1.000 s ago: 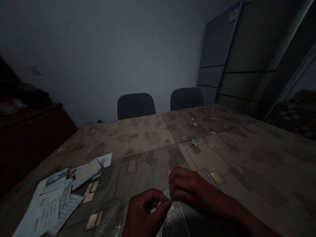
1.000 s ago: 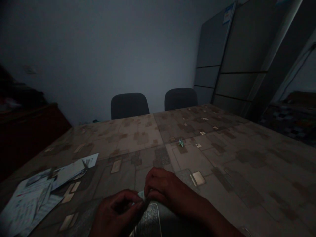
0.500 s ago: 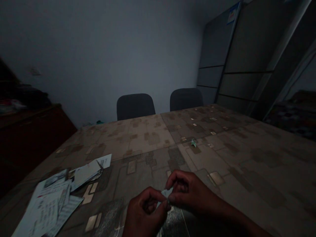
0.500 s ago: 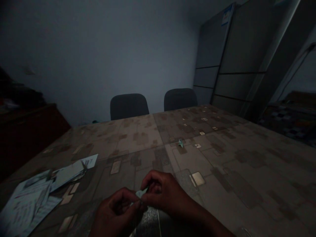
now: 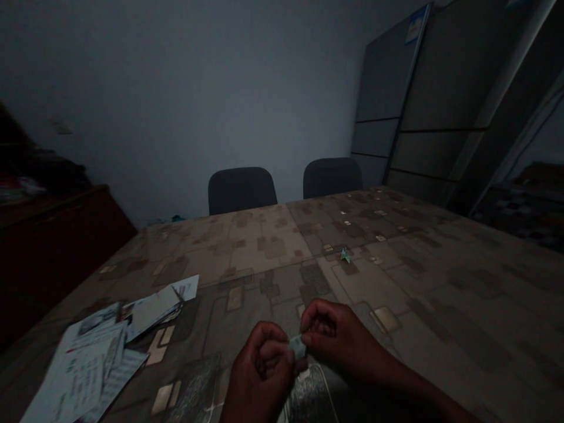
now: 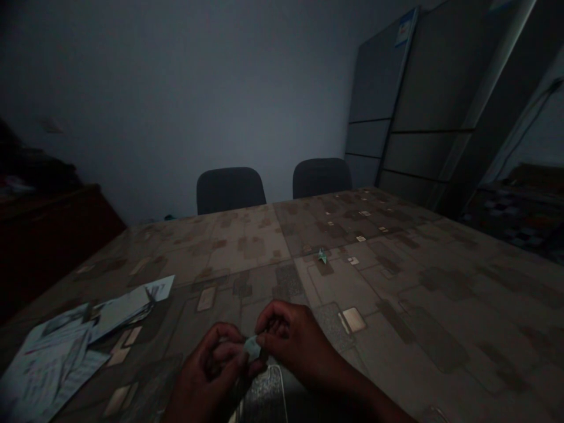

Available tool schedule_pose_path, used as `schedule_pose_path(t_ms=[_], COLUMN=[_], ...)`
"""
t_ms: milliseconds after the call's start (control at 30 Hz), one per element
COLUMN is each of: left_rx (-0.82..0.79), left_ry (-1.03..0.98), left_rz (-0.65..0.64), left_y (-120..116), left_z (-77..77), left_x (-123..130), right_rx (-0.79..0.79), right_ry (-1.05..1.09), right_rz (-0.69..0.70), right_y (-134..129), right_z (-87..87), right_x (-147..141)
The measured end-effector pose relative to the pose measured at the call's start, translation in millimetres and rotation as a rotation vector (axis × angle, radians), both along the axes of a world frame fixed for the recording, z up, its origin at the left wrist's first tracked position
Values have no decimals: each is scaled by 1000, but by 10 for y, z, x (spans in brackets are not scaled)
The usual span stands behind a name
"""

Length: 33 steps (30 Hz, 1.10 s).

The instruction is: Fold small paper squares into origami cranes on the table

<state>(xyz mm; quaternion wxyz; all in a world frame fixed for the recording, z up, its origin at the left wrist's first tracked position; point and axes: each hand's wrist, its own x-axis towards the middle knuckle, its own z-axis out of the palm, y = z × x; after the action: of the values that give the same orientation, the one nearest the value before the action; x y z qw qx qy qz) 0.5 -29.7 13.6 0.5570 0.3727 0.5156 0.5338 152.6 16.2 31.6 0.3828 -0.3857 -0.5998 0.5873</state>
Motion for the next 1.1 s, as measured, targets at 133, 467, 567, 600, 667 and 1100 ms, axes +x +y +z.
schedule_pose_path(t_ms=[133,467,567,600,667,1100], left_rx=[103,-51,-45,-44,-33,42], left_ry=[210,-65,-83,-96,-88,62], left_rz=[-73,40,41,44,59,-4], left_y=[44,82,55,52,56,60], left_z=[33,27,42,52,79,130], left_x=[-69,-49,-23,-19,-20,-87], right_rx=[41,-71,-82,-76,-61,17], right_ry=[-47,69,40,24,8,-35], right_rz=[16,-138,-139,-135,-126,-124], right_y=[-10,-48,-66,-69,-72,-83], right_z=[43,-53,-67,-68,-69,-124], right_x=[25,-102,-128,-130,-130,-119])
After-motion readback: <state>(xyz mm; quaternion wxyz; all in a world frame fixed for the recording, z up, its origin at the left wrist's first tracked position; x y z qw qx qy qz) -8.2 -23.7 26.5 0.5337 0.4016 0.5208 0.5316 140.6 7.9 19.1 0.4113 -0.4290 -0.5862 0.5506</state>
